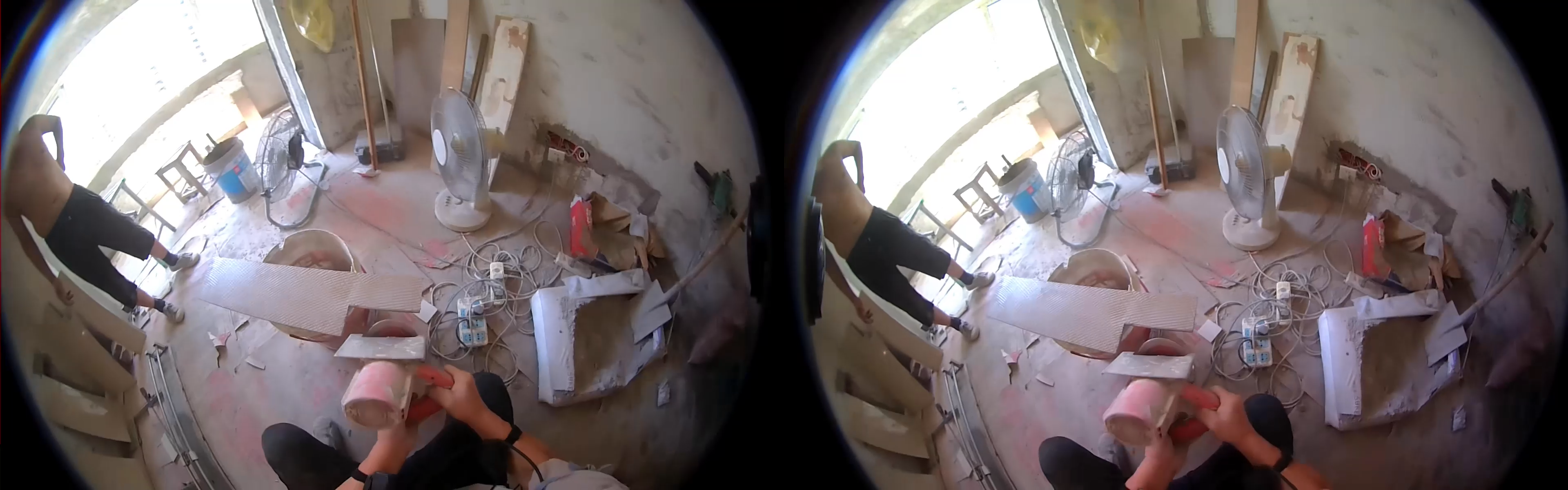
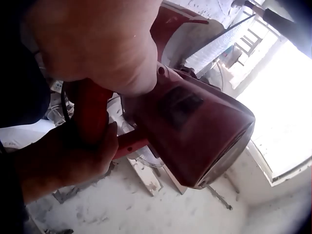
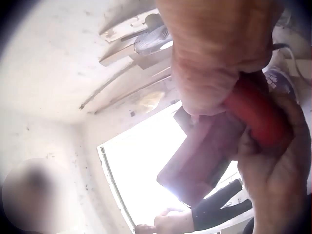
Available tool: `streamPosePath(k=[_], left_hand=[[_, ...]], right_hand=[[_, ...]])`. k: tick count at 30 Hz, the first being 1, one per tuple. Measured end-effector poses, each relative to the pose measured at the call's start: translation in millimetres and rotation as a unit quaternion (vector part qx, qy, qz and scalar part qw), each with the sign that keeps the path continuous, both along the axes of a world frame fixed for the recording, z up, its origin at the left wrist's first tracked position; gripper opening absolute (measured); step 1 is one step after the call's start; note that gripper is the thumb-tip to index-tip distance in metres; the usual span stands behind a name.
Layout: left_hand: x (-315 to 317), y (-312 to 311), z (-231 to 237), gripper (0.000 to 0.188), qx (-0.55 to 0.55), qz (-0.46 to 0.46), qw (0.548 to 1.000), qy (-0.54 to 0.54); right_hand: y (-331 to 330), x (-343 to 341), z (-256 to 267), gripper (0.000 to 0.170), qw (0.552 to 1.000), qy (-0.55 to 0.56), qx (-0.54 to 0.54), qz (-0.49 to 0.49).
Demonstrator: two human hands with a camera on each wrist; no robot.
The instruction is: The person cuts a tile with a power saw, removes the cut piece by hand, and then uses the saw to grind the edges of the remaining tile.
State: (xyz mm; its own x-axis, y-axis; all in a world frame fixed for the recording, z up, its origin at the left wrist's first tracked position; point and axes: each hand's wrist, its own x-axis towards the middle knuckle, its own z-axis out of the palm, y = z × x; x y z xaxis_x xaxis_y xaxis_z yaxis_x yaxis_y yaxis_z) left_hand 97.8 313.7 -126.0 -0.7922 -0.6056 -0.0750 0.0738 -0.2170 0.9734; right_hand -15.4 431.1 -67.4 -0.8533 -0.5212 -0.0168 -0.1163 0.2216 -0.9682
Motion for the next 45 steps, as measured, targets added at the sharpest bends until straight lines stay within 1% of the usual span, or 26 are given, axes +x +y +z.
streamPosePath(k=[2,3,4,6,8,9,11,12,14,16,18,21,23,26,32,35,38,41,45], left_hand=[[-2.3,6.7,1.5,0.038,0.067,0.040,0.997,0.019],[-12.0,6.3,13.2,0.036,0.151,0.066,0.986,0.033],[-21.9,5.7,24.7,0.034,0.232,0.098,0.966,0.049],[-34.8,-2.0,23.3,0.036,0.340,0.126,0.931,0.041],[-40.7,-1.2,50.0,0.036,0.350,0.141,0.926,0.024],[-40.4,0.6,57.5,0.037,0.357,0.148,0.922,0.014],[-37.8,-7.4,54.9,0.034,0.308,0.119,0.944,-0.026],[-37.4,-10.8,53.0,0.033,0.280,0.104,0.953,-0.045],[-33.1,-10.4,45.4,0.030,0.205,0.088,0.975,-0.014],[-32.1,-13.6,36.4,0.030,0.212,0.086,0.973,-0.016],[-36.5,-13.9,29.2,0.032,0.298,0.098,0.949,-0.045],[-42.0,-13.7,31.5,0.032,0.314,0.092,0.944,-0.038],[-44.6,-13.0,30.3,0.034,0.308,0.101,0.946,-0.033],[-43.2,-12.9,24.6,0.036,0.301,0.090,0.949,-0.035],[-44.8,-15.7,25.9,0.035,0.305,0.079,0.949,-0.032],[-46.7,-17.2,25.7,0.034,0.297,0.082,0.951,-0.016],[-45.4,-21.9,25.2,0.033,0.292,0.081,0.953,-0.016],[-46.0,-23.8,25.1,0.033,0.292,0.084,0.953,-0.013],[-46.0,-25.1,13.9,0.033,0.290,0.091,0.953,-0.008]], right_hand=[[-6.4,-9.4,-7.8,0.024,1.000,-0.023,-0.012,0.004],[-10.9,-16.2,-5.5,0.024,0.999,-0.030,-0.021,0.005],[-13.7,-20.5,-2.4,0.024,0.999,-0.042,-0.027,0.004],[-18.7,-29.3,-8.1,0.024,0.997,-0.065,-0.045,0.003],[-18.6,-36.1,-25.2,0.024,0.994,-0.087,-0.065,0.005],[-17.1,-34.5,-21.3,0.027,0.994,-0.098,-0.057,0.005],[-19.2,-31.5,-8.6,0.034,0.992,-0.118,-0.050,0.002],[-21.3,-28.6,-7.8,0.034,0.990,-0.128,-0.066,-0.007],[-22.1,-18.1,-10.7,0.034,0.983,-0.151,-0.097,-0.028],[-21.4,-14.4,-10.9,0.035,0.976,-0.185,-0.104,-0.040],[-18.2,-14.4,-7.5,0.035,0.972,-0.205,-0.106,-0.047],[-17.3,-14.9,-5.2,0.036,0.967,-0.220,-0.112,-0.065],[-18.5,-14.5,-7.6,0.036,0.961,-0.231,-0.124,-0.086],[-16.0,-11.3,-4.2,0.034,0.976,-0.172,-0.092,-0.094],[-18.5,-9.2,0.0,0.034,0.971,-0.195,-0.086,-0.110],[-18.5,-10.6,-17.9,0.032,0.971,-0.195,-0.078,-0.113],[-25.6,-9.4,-23.6,0.033,0.961,-0.211,-0.127,-0.127],[-29.3,-7.8,-17.7,0.033,0.959,-0.215,-0.118,-0.139],[-29.8,-9.4,-12.8,0.031,0.967,-0.205,-0.093,-0.121]])
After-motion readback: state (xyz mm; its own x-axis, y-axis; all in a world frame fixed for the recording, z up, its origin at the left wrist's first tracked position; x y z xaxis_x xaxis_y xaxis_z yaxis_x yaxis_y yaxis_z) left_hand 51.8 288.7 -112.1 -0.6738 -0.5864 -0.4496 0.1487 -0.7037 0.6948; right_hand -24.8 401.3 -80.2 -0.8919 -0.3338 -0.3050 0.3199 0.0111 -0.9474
